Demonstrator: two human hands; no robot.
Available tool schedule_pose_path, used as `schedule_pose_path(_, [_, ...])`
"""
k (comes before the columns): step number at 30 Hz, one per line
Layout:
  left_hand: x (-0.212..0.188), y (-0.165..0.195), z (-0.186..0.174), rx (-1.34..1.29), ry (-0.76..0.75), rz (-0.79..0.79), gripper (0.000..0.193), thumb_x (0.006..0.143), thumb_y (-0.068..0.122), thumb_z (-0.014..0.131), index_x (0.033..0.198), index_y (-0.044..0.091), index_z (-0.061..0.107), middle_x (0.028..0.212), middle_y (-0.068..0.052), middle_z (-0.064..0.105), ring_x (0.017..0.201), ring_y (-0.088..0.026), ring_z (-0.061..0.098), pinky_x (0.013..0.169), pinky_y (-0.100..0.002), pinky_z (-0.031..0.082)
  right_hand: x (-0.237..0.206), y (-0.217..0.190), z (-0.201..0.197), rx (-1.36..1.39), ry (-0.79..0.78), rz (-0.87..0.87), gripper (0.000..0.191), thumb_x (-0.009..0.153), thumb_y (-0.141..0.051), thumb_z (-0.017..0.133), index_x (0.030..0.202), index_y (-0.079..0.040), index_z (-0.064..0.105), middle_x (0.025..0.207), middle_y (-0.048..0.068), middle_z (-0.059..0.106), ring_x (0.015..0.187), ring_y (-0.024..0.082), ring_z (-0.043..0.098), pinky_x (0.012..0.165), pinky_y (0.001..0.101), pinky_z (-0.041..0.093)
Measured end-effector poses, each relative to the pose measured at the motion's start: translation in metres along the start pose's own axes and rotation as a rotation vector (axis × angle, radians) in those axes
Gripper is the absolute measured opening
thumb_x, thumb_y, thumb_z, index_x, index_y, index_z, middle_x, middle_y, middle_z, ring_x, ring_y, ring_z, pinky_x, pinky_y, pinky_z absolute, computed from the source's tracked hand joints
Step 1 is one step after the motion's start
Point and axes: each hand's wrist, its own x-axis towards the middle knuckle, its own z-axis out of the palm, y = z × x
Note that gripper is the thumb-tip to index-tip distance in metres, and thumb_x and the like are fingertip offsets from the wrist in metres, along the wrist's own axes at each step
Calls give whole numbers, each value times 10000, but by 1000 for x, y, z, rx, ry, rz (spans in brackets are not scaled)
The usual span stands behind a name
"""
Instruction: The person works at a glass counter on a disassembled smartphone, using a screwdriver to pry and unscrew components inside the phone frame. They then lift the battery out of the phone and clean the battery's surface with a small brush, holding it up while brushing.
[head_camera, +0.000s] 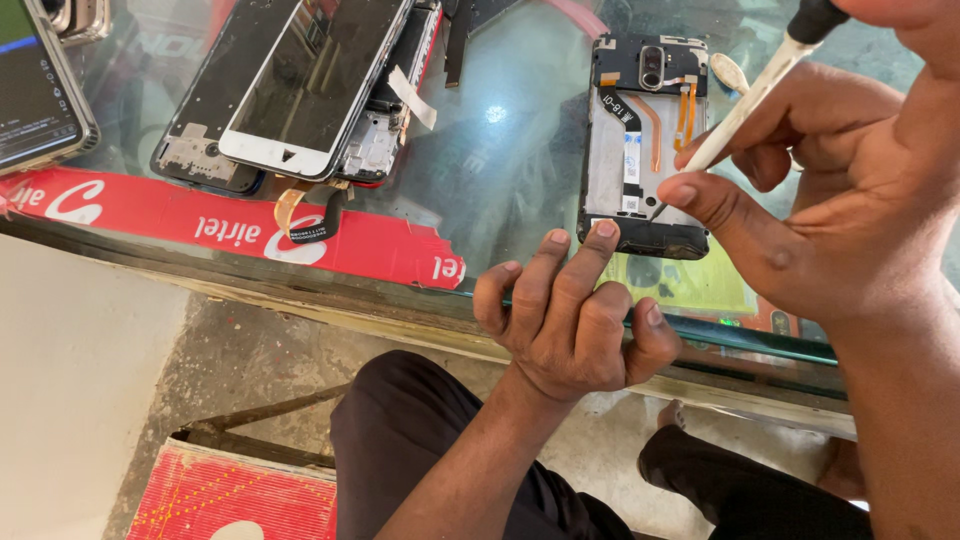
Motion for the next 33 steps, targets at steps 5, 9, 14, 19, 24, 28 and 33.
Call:
schedule_pose_path(5, [0, 0, -1, -3, -14, -2, 224, 1005, 335, 523, 865, 160, 519, 1139, -54, 759, 1154, -234, 598, 1001, -455, 354, 1, -1, -3, -50, -38, -9, 850, 1027, -25, 762, 1612, -93, 149, 1041, 155, 754, 754, 124, 630, 648, 203, 446])
schedule_pose_path(9, [0, 1, -2, 0, -12, -4, 225, 1005, 338, 524, 868, 160, 519, 1144, -57, 756, 1153, -237, 600, 1007, -459, 353, -1, 1, -1, -91, -19, 30, 894, 960, -51, 828, 1597, -85, 202, 961, 153, 752, 720, 160, 574, 621, 230, 442])
schedule_pose_path(14, [0, 1, -1, -2, -13, -5, 222, 1004, 337, 519, 871, 160, 518, 1140, -52, 755, 1150, -234, 603, 1008, -459, 352, -7, 7, 0, -80, 22, 8, 974, 994, -106, 877, 1622, -92, 133, 973, 131, 729, 737, 138, 578, 631, 211, 415])
schedule_pose_path(19, [0, 0, -1, -4, -15, -3, 224, 1006, 338, 522, 871, 159, 515, 1138, -53, 758, 1148, -233, 597, 1000, -455, 354, -6, 6, -3, 5, -30, -38, 810, 1097, -41, 718, 1636, -50, 114, 1144, 130, 747, 840, 97, 633, 738, 171, 473])
schedule_pose_path(24, [0, 0, -2, -4, -15, 0, 218, 998, 333, 528, 868, 158, 514, 1136, -54, 762, 1151, -237, 596, 998, -453, 354, 2, -2, 0, -115, -18, 22, 766, 973, -15, 788, 1546, -44, 280, 979, 191, 757, 708, 169, 613, 620, 238, 458])
schedule_pose_path(28, [1, 0, -1, -2, -15, 1, 218, 995, 332, 529, 864, 158, 513, 1139, -57, 762, 1152, -239, 597, 1006, -455, 351, 6, -7, 0, -64, 0, -4, 824, 1042, -48, 781, 1602, -53, 177, 1022, 159, 761, 742, 147, 616, 626, 212, 447])
schedule_pose_path(33, [1, 0, -2, -7, -14, -4, 220, 993, 333, 529, 863, 157, 515, 1137, -59, 762, 1151, -240, 597, 1014, -461, 346, 4, -9, -2, 79, 5, 223, 857, 1030, -89, 729, 1619, -2, 113, 1088, 110, 783, 892, 104, 717, 708, 190, 553])
